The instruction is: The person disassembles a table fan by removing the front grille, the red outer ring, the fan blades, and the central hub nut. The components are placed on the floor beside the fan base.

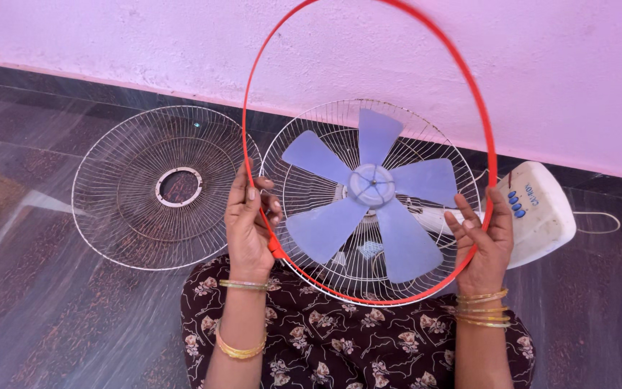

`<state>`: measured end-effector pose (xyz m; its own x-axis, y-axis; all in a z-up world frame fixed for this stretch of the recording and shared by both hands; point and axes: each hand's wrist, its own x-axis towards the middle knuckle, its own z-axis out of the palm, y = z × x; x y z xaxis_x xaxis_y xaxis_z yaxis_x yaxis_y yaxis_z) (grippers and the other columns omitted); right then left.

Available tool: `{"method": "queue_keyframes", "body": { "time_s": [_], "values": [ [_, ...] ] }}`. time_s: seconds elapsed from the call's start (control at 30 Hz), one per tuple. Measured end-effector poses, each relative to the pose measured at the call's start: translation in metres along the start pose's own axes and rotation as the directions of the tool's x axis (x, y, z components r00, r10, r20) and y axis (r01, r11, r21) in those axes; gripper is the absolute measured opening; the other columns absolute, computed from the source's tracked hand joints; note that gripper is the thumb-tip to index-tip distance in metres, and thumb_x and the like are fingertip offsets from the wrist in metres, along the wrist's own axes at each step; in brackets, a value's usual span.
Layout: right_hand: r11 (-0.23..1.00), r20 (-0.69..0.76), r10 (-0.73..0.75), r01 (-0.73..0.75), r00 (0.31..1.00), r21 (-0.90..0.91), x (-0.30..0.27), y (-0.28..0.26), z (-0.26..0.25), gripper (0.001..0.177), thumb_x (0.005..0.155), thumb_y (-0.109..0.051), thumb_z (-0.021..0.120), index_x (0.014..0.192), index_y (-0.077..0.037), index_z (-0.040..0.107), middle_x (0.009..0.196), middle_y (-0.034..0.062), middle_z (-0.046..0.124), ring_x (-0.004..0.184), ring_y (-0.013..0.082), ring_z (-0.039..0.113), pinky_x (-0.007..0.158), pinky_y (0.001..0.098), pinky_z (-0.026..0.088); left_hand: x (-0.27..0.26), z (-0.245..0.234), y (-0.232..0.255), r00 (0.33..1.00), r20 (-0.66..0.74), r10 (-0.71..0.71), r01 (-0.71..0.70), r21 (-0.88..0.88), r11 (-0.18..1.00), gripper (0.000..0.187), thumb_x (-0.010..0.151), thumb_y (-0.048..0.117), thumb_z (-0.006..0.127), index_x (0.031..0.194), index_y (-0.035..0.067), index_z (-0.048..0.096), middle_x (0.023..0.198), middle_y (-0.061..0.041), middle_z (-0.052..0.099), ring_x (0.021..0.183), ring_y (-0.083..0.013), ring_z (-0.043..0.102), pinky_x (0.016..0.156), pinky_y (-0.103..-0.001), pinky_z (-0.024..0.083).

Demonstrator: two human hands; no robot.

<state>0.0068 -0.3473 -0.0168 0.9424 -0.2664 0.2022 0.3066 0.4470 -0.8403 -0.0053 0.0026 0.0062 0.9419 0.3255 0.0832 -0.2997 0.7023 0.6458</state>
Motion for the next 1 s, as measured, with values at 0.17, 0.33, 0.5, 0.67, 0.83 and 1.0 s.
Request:
{"method": "queue_keyframes", "body": {
  "time_s": [0.17,0.33,0.5,0.67,0.83,1.0],
  "values": [
    [0.998,0.046,-0.034,0.031,0.998,0.062,0.001,-0.009,0.013,0.065,0.093,0.015,0.051,0.154,-0.008,0.044,0.157,0.0068,0.046,0.136,0.0330,0.059,0.104,0.0439,0.060,-0.003,-0.008,0.006,0.999,-0.048,0.016,-0.012,0.071,0.997,0.045,0.103,0.017,0.059,0.147,0.013,0.054,0.104,-0.004,0.069,0.074,-0.0089,0.065,0.056,-0.021,0.050],
    [0.988,0.041,0.009,-0.016,0.999,0.156,-0.001,-0.007,0.026,0.067,0.091,0.010,0.052,0.152,-0.015,0.041,0.153,0.0094,0.048,0.133,0.0349,0.059,0.101,0.0469,0.058,-0.002,-0.028,0.013,0.984,-0.109,0.142,-0.123,0.164,0.979,0.044,0.105,0.017,0.059,0.148,0.013,0.055,0.105,-0.004,0.069,0.074,-0.0075,0.063,0.056,-0.019,0.048],
    [0.962,-0.007,0.264,-0.263,0.964,0.068,-0.003,0.003,0.038,0.055,0.093,0.002,0.050,0.146,-0.011,0.047,0.148,0.0116,0.053,0.128,0.0347,0.061,0.099,0.0479,0.059,-0.003,-0.048,0.026,0.941,-0.181,0.287,-0.240,0.244,0.940,0.041,0.108,0.019,0.058,0.148,0.010,0.056,0.106,-0.004,0.069,0.076,-0.0073,0.063,0.059,-0.020,0.049],
    [0.890,0.139,0.453,-0.456,0.881,-0.005,-0.017,0.012,0.056,0.053,0.094,-0.005,0.051,0.147,-0.007,0.048,0.148,0.0181,0.054,0.122,0.0335,0.063,0.095,0.0469,0.058,0.000,-0.063,0.043,0.879,-0.225,0.420,-0.359,0.266,0.895,0.041,0.110,0.019,0.056,0.150,0.010,0.053,0.107,-0.004,0.067,0.076,-0.0077,0.062,0.061,-0.021,0.050],
    [0.866,0.306,0.493,-0.493,0.815,-0.084,-0.037,0.021,0.092,0.064,0.091,-0.005,0.056,0.153,-0.008,0.042,0.151,0.0133,0.052,0.124,0.0288,0.061,0.094,0.0445,0.057,-0.001,-0.080,0.051,0.839,-0.231,0.493,-0.420,0.302,0.856,0.043,0.112,0.019,0.054,0.153,0.007,0.050,0.111,-0.004,0.066,0.077,-0.0080,0.061,0.063,-0.022,0.049],
    [0.872,0.365,0.468,-0.487,0.805,-0.044,-0.048,0.033,0.135,0.071,0.090,-0.006,0.059,0.157,-0.011,0.036,0.153,0.0121,0.046,0.127,0.0268,0.057,0.097,0.0438,0.056,-0.003,-0.108,0.061,0.784,-0.251,0.567,-0.476,0.341,0.810,0.043,0.113,0.021,0.054,0.154,0.006,0.048,0.112,-0.005,0.064,0.079,-0.0093,0.061,0.062,-0.023,0.048]
  ]
}}
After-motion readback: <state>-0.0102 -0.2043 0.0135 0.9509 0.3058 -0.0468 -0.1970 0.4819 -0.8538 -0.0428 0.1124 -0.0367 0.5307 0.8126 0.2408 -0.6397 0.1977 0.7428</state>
